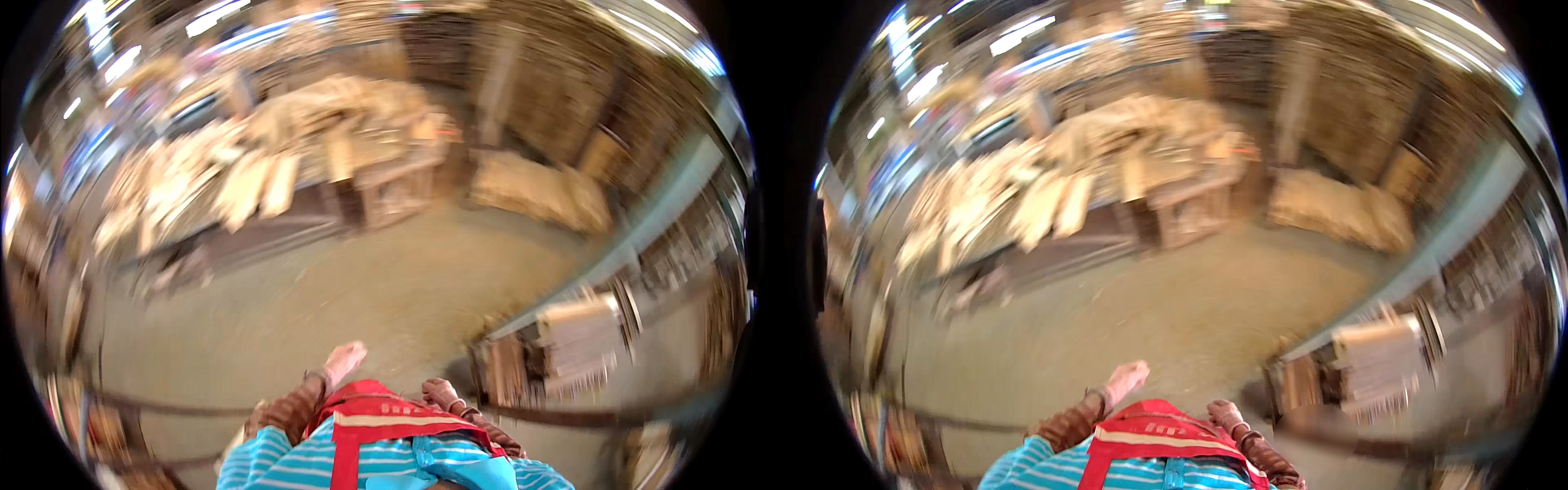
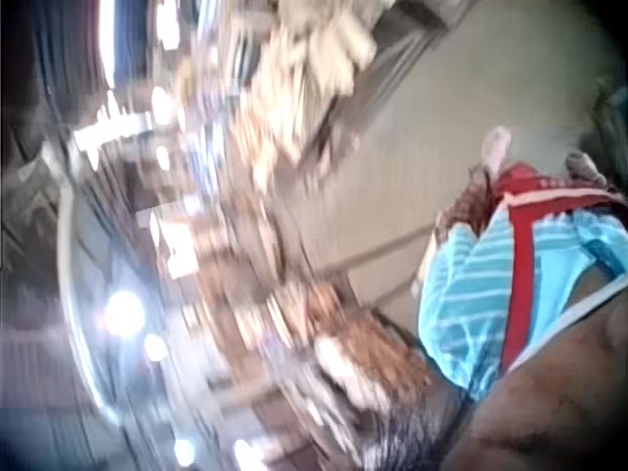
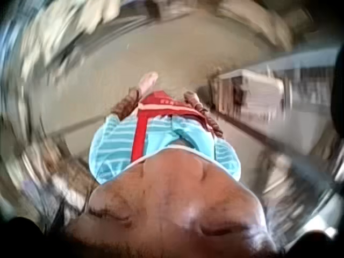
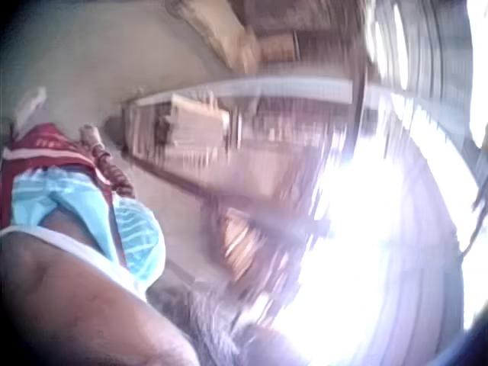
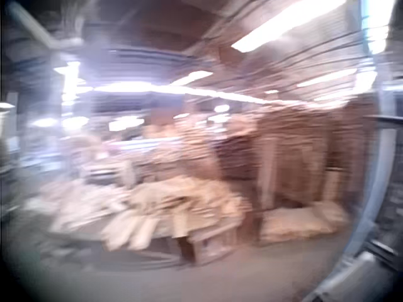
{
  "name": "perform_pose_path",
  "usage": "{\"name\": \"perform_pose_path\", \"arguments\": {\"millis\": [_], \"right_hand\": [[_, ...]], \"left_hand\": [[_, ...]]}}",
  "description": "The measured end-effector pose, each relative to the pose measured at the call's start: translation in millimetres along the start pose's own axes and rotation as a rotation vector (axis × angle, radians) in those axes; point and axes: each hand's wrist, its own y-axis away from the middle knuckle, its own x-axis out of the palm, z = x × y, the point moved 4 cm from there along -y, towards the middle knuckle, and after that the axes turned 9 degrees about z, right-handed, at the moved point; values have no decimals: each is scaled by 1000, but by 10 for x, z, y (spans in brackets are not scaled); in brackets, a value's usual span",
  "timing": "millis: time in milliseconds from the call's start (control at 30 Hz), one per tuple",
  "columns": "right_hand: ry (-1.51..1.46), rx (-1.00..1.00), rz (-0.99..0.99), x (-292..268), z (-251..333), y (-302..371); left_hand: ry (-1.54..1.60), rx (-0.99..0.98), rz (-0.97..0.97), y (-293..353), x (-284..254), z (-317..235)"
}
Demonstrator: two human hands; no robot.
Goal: The person repeatedly picks up small wooden planks from a pile on a metal table, briefly inspects them, and places them into a neat stack. The person occasionally moves to a nearby rack to place a plank before returning to the table to continue sorting.
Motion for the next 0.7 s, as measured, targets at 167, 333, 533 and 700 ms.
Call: {"name": "perform_pose_path", "arguments": {"millis": [167,333,533,700], "right_hand": [[86,289,4,793,1052,-1104],[1656,-587,435,1134,1547,-2483],[117,220,382,2512,3101,-3574],[188,80,490,3563,3913,-4635]], "left_hand": [[741,63,-418,678,-1124,160],[904,-31,-642,1033,-1644,332],[986,56,-751,1040,-2719,646],[1110,37,-948,893,-3896,454]]}}
